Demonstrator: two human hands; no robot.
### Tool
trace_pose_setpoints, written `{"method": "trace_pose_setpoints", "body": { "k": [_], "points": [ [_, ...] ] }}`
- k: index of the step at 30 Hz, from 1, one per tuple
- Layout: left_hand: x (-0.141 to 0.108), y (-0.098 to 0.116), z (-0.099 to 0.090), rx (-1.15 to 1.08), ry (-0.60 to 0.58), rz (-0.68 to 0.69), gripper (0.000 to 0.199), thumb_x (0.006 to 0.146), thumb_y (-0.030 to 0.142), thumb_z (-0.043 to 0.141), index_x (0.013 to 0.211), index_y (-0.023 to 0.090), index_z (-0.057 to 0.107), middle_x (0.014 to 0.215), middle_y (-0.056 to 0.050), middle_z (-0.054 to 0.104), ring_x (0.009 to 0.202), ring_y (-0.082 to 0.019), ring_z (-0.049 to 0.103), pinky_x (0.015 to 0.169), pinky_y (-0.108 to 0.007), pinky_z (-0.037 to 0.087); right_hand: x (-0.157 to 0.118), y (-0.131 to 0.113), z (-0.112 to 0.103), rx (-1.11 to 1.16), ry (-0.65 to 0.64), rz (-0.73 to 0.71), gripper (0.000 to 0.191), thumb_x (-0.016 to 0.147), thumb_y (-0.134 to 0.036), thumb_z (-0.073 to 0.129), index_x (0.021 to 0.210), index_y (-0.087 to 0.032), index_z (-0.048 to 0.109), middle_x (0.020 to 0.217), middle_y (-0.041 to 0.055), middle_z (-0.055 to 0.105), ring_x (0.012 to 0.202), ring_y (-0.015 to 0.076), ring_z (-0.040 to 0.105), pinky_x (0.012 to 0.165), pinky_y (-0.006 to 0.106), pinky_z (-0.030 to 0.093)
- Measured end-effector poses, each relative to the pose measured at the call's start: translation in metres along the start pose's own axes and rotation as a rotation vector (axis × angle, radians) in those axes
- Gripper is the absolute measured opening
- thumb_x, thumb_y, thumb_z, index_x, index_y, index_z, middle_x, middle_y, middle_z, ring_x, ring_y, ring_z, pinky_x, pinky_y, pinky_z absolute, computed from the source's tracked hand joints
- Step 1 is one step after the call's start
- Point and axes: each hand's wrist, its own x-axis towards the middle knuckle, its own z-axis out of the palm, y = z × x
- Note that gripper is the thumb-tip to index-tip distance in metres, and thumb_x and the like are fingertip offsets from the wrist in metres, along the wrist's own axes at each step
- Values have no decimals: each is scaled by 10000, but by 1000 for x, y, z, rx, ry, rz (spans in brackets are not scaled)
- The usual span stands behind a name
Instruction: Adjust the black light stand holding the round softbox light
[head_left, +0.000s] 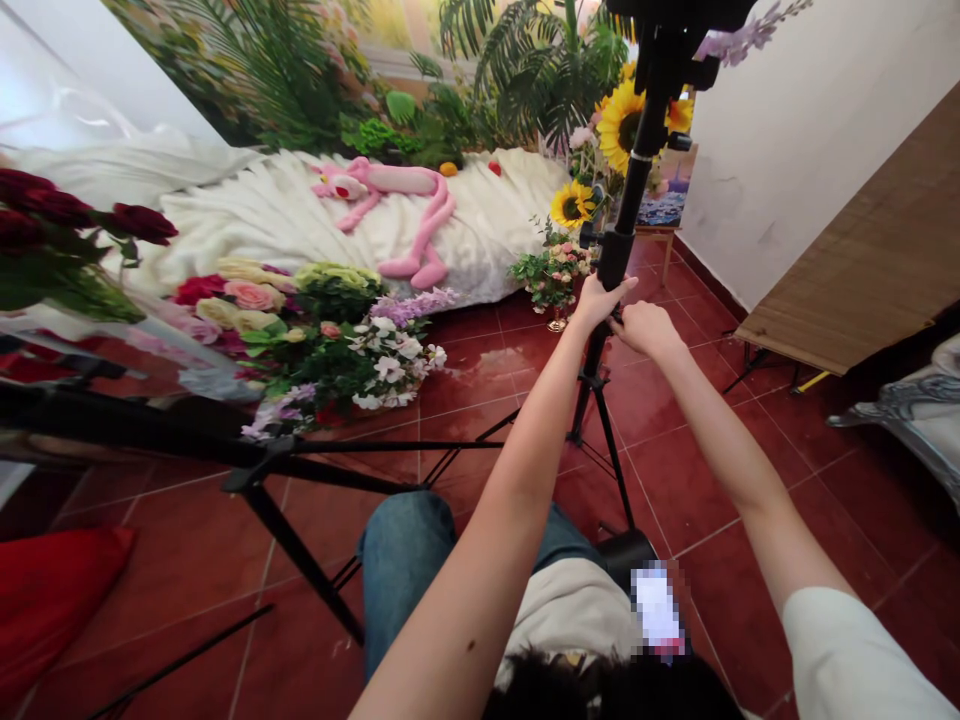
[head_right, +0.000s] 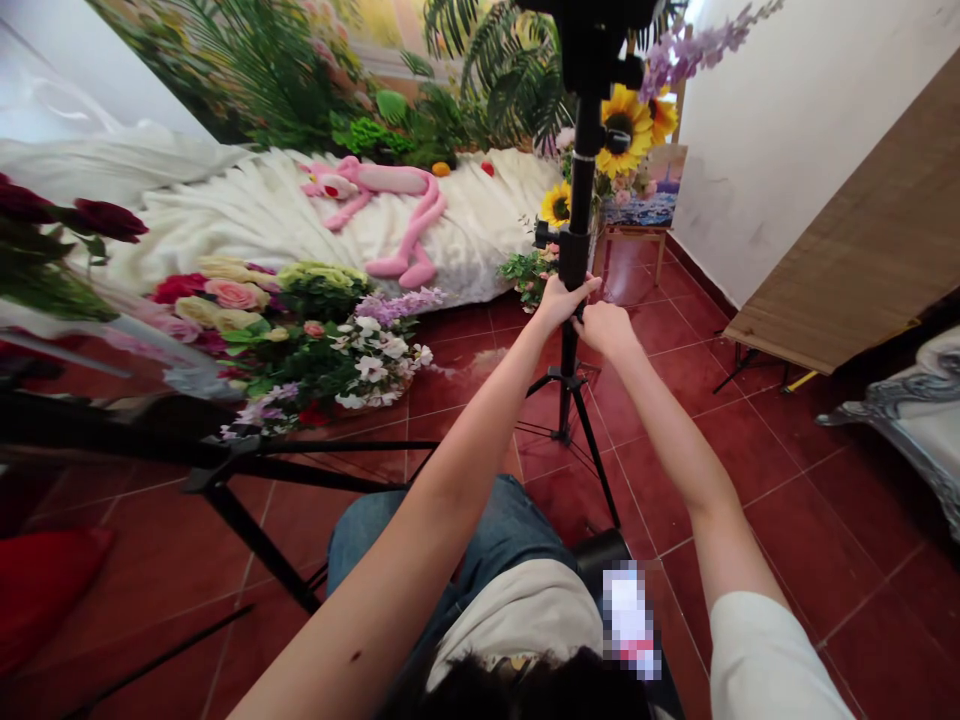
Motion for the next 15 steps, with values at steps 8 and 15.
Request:
{"method": "trace_pose_setpoints", "body": {
  "k": [8, 15],
  "points": [
    [2, -4, 0, 39, 6, 28, 305, 697, 432, 775, 734, 154, 656, 606, 9, 597, 576, -99, 548, 615, -244, 472, 7, 29, 34, 1048, -305, 23, 683, 972, -587, 372, 542, -133, 647, 550, 117, 684, 379, 110, 551, 435, 227, 485],
    [1, -11, 1, 74, 73, 76, 300, 729, 439, 754, 775, 161, 651, 705, -31, 652, 732, -145, 627, 739, -280, 517, 6, 24, 42, 1157, -243, 33, 675, 908, -647, 478, 518, -120, 639, 510, 113, 663, 330, 96, 520, 401, 211, 452]
  ]
}}
